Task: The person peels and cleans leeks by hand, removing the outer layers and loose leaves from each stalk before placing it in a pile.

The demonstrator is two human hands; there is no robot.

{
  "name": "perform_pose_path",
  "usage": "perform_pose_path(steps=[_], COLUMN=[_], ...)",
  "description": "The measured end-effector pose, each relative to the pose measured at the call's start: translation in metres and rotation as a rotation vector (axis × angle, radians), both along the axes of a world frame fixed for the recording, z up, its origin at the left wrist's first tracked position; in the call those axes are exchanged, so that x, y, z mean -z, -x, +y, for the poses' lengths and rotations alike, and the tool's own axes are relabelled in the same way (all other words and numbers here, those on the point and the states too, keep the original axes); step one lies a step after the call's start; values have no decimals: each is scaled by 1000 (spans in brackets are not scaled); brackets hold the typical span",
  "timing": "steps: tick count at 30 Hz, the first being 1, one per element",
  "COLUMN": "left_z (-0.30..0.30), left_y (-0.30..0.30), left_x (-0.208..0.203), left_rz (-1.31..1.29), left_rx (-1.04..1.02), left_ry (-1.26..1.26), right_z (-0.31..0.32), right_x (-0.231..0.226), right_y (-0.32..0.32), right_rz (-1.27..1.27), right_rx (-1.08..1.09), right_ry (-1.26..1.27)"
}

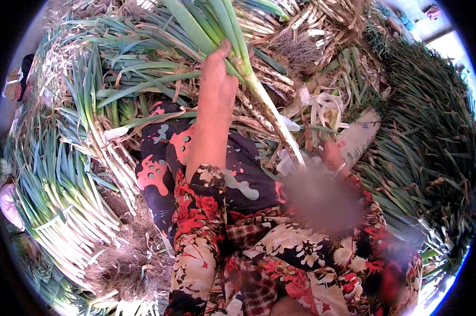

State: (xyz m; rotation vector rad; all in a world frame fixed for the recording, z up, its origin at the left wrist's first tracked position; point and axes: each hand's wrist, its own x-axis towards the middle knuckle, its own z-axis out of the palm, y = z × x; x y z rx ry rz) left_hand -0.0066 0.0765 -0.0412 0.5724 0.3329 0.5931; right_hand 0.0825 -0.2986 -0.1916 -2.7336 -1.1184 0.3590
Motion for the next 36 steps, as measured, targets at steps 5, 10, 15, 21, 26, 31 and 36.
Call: perform_pose_path(steps=[5,10,15,21,26,31,36], left_z=[-9,-16,-18,-10,-16,9,9], left_y=[-12,-12,-10,-12,-5,4,6], left_x=[22,6,11,22,21,11,-3], left_rz=[-203,74,54,25,57,132,-62], left_rx=[109,-33,-106,-22,91,-146,-190], left_ry=[7,-5,-209,16,-3,-44,-50], right_z=[170,209,208,228,223,161,-11], right_x=[-135,-148,-151,-156,-151,-152,-21], right_y=[35,29,46,34,25,38,50], right_rz=[1351,1264,408,770,927,793,657], right_rx=[363,211,89,37,31,-35,209], right_ry=[-754,-857,-688,-1009,-993,-520,-93])
